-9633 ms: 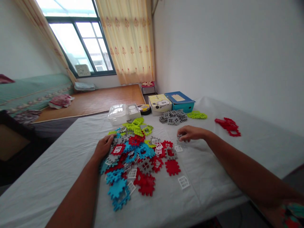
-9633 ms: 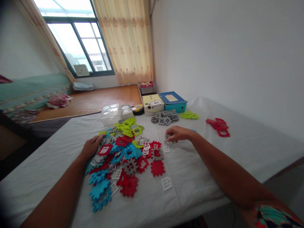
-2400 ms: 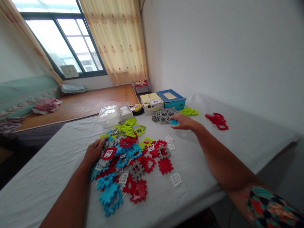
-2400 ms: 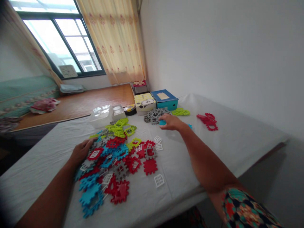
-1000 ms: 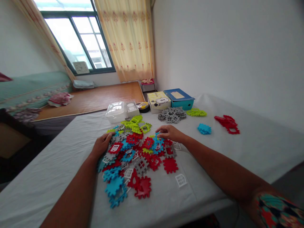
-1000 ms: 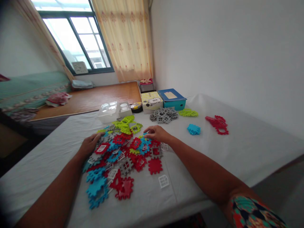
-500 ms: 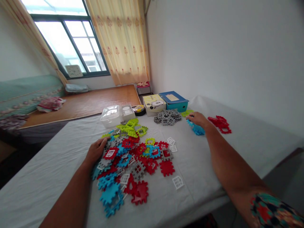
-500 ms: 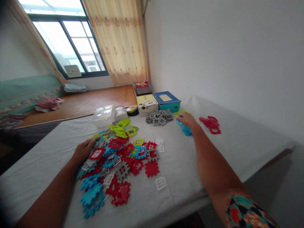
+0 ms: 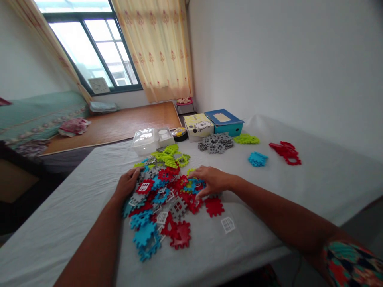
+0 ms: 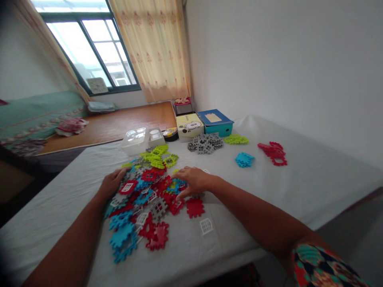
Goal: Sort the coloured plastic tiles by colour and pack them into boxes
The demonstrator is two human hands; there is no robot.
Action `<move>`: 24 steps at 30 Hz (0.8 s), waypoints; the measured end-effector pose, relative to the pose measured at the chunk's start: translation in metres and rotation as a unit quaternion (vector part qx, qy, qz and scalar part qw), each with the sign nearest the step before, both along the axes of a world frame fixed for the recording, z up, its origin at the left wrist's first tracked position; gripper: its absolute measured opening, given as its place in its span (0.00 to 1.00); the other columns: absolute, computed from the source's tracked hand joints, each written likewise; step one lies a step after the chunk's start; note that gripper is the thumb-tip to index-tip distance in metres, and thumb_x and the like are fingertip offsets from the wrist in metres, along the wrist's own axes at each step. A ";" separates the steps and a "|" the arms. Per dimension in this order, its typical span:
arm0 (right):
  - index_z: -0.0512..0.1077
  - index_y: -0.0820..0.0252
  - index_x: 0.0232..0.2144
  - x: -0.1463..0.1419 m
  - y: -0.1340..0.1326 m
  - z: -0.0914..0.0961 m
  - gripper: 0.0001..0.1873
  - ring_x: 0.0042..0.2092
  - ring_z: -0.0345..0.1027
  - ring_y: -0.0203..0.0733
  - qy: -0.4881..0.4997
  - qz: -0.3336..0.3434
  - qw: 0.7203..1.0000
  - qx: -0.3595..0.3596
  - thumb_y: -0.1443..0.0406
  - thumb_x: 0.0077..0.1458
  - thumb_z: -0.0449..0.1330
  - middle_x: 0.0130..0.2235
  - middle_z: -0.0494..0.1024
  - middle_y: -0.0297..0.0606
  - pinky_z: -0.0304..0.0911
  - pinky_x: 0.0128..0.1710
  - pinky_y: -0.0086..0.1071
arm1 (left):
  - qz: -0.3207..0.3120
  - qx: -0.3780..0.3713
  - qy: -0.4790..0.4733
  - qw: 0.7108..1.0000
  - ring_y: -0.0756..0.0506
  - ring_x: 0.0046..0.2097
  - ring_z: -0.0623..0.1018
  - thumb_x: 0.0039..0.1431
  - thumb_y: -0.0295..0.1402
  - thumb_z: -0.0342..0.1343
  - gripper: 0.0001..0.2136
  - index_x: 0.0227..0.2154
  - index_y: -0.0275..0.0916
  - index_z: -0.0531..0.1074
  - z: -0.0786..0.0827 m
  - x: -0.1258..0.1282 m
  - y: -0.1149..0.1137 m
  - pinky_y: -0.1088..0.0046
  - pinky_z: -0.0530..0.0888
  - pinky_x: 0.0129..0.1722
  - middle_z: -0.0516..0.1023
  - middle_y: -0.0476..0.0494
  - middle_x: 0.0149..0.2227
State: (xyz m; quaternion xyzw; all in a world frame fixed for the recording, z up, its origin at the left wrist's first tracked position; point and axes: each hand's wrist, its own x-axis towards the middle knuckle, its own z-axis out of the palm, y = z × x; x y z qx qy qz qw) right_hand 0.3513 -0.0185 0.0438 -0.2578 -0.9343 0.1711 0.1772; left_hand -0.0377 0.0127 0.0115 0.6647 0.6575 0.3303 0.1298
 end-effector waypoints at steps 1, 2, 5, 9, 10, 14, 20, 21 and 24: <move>0.68 0.58 0.55 -0.004 -0.005 -0.001 0.37 0.51 0.66 0.50 -0.011 0.000 1.000 0.015 0.54 0.43 0.69 0.50 0.74 0.48 0.61 0.51 0.43 | 0.000 0.001 0.001 1.000 0.40 0.53 0.75 0.56 0.50 0.44 0.26 0.43 0.38 0.78 -0.001 -0.001 0.000 0.64 0.67 0.57 0.78 0.42 0.49; 0.67 0.58 0.56 -0.006 -0.007 -0.001 0.37 0.52 0.66 0.50 -0.018 0.002 1.000 0.021 0.56 0.43 0.70 0.50 0.74 0.48 0.61 0.51 0.43 | 0.000 0.003 0.002 1.000 0.40 0.53 0.74 0.56 0.50 0.44 0.26 0.43 0.38 0.78 -0.001 -0.001 0.001 0.64 0.67 0.57 0.78 0.42 0.50; 0.68 0.59 0.55 -0.003 -0.006 -0.001 0.34 0.51 0.66 0.47 -0.003 0.029 1.000 -0.001 0.60 0.46 0.69 0.50 0.74 0.47 0.62 0.51 0.41 | -0.002 0.006 -0.001 1.000 0.40 0.53 0.74 0.56 0.50 0.44 0.26 0.44 0.38 0.77 -0.003 -0.002 0.001 0.64 0.67 0.57 0.78 0.42 0.50; 0.71 0.57 0.51 0.004 -0.001 0.004 0.26 0.45 0.69 0.41 0.054 0.060 0.994 -0.079 0.58 0.50 0.66 0.46 0.76 0.41 0.64 0.46 0.34 | 0.000 0.003 -0.003 1.000 0.40 0.53 0.75 0.56 0.50 0.44 0.26 0.44 0.38 0.77 -0.004 -0.003 0.002 0.64 0.67 0.57 0.78 0.42 0.49; 0.73 0.57 0.49 0.006 0.000 0.006 0.23 0.43 0.70 0.39 0.062 0.058 0.991 -0.103 0.57 0.51 0.65 0.44 0.77 0.40 0.64 0.44 0.32 | 0.001 0.002 -0.002 1.000 0.39 0.53 0.75 0.55 0.50 0.44 0.26 0.44 0.39 0.78 -0.004 -0.004 0.003 0.64 0.67 0.57 0.79 0.42 0.49; 0.73 0.57 0.50 0.023 0.008 0.020 0.22 0.41 0.71 0.36 0.063 0.050 0.971 -0.224 0.57 0.54 0.63 0.46 0.78 0.39 0.65 0.39 0.27 | 0.003 0.002 0.003 1.000 0.39 0.53 0.75 0.54 0.51 0.45 0.26 0.44 0.40 0.78 -0.005 -0.008 0.006 0.63 0.68 0.57 0.79 0.43 0.49; 0.69 0.56 0.55 0.108 0.043 0.034 0.28 0.47 0.70 0.39 0.051 -0.044 0.968 -0.240 0.59 0.51 0.64 0.54 0.73 0.40 0.66 0.43 0.29 | 0.006 0.013 0.001 1.000 0.39 0.51 0.76 0.53 0.52 0.45 0.25 0.42 0.43 0.79 -0.003 -0.008 0.006 0.63 0.70 0.55 0.80 0.46 0.47; 0.69 0.56 0.54 0.128 0.050 0.033 0.26 0.48 0.70 0.40 0.069 -0.106 0.971 -0.202 0.59 0.52 0.64 0.54 0.73 0.41 0.66 0.46 0.32 | 0.007 0.013 0.000 1.000 0.39 0.51 0.76 0.53 0.51 0.46 0.24 0.41 0.43 0.79 -0.003 -0.008 0.006 0.63 0.70 0.55 0.80 0.46 0.47; 0.73 0.61 0.50 0.181 0.065 0.024 0.24 0.48 0.70 0.45 0.059 -0.292 0.946 -0.131 0.60 0.50 0.63 0.51 0.75 0.45 0.66 0.48 0.37 | 0.006 0.010 -0.002 1.000 0.38 0.52 0.76 0.53 0.51 0.46 0.24 0.41 0.43 0.79 -0.003 -0.009 0.006 0.63 0.69 0.56 0.79 0.45 0.48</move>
